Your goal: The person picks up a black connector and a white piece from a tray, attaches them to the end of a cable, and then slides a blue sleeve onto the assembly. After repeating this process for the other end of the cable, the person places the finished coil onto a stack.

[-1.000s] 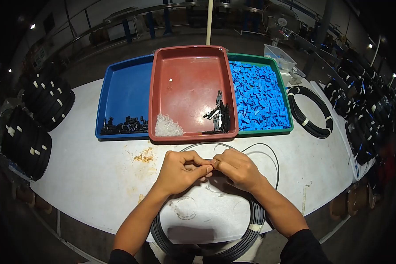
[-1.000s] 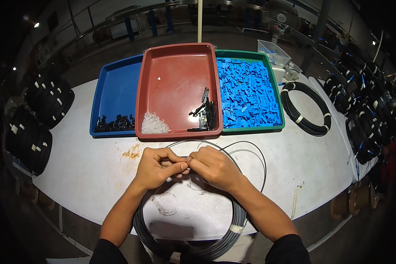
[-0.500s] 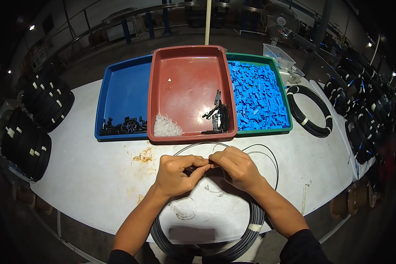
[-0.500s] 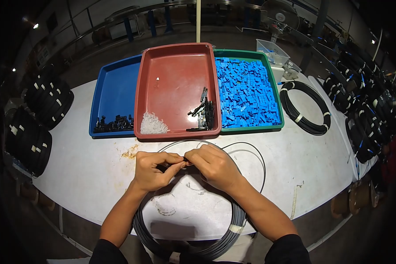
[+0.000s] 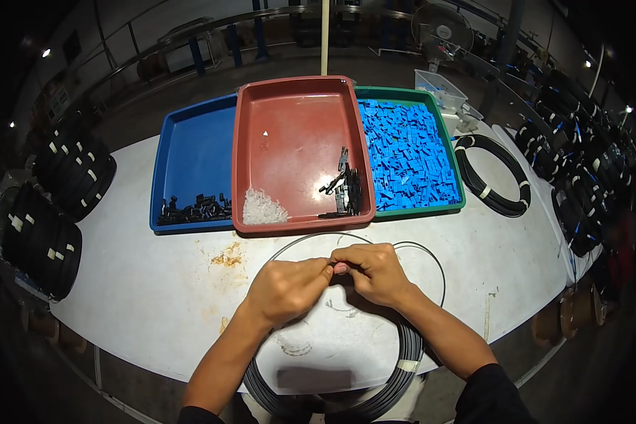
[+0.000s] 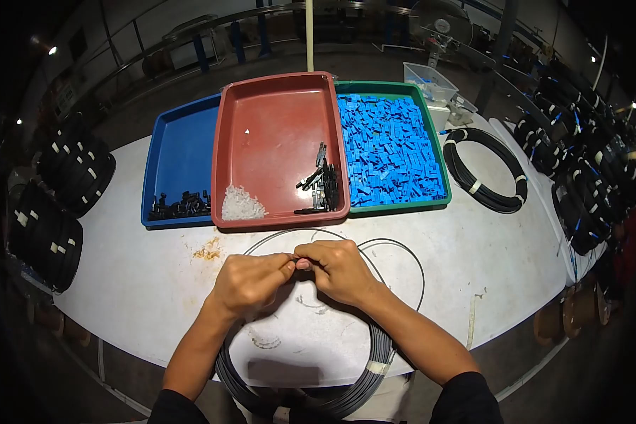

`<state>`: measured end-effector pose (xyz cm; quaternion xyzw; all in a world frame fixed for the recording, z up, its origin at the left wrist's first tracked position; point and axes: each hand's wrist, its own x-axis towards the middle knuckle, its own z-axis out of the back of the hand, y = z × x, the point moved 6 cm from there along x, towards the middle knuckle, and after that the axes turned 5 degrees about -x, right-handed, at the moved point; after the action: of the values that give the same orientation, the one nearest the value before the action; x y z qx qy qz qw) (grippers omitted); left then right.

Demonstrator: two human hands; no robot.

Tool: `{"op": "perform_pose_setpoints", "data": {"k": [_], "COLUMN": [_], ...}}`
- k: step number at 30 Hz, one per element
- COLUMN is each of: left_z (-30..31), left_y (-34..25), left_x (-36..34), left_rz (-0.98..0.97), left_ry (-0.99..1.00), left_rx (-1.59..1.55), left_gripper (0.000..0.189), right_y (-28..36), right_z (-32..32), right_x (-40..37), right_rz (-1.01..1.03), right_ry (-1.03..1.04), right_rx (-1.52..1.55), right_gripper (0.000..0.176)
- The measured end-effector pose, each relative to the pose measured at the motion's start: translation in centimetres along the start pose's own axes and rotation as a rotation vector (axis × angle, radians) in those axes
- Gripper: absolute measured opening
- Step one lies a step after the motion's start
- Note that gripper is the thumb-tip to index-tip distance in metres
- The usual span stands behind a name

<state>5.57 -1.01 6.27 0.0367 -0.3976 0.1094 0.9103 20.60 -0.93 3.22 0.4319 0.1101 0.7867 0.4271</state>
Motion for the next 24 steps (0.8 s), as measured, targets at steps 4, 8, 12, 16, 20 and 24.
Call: {"op": "perform_pose_setpoints", "data": {"k": [4,8,12,16,20,24], "left_z": [-0.2,-1.2,-1.9,-0.6,0.1,-0.1], "left_y": [2.2,4.1,4.2,2.8,0.5,-1.1], "left_x": [-0.9,-2.5,-2.8,-1.3,0.2,-0.1], "left_rz": [0.451,0.860,0.988,0.568,0.205,-0.127], "left_ry": [-0.021,-0.054,-0.115,-0.144,-0.003,0.074], "left_rx": [-0.416,-0.799,-1.075,-0.636,-0.284,0.081], "left_gripper": [0.014,0.013,0.010,0.015,0.007,0.007], "right_y": [1.9,2.4,3.0,2.5,1.1,0.3], "right_z": [0.7,0.6,1.1,1.2,0.9,0.6], "right_x": [0.1,-0.1,-0.1,-0.1,0.1,0.3], "right_rz": [0.251,0.377,0.416,0.330,0.085,-0.048], "right_ry": [-0.008,-0.057,-0.098,-0.052,-0.006,0.010], "right_rx": [-0.189,-0.277,-0.328,-0.274,-0.094,0.000], "right_gripper": [0.026,0.027,0.028,0.031,0.029,0.019]}}
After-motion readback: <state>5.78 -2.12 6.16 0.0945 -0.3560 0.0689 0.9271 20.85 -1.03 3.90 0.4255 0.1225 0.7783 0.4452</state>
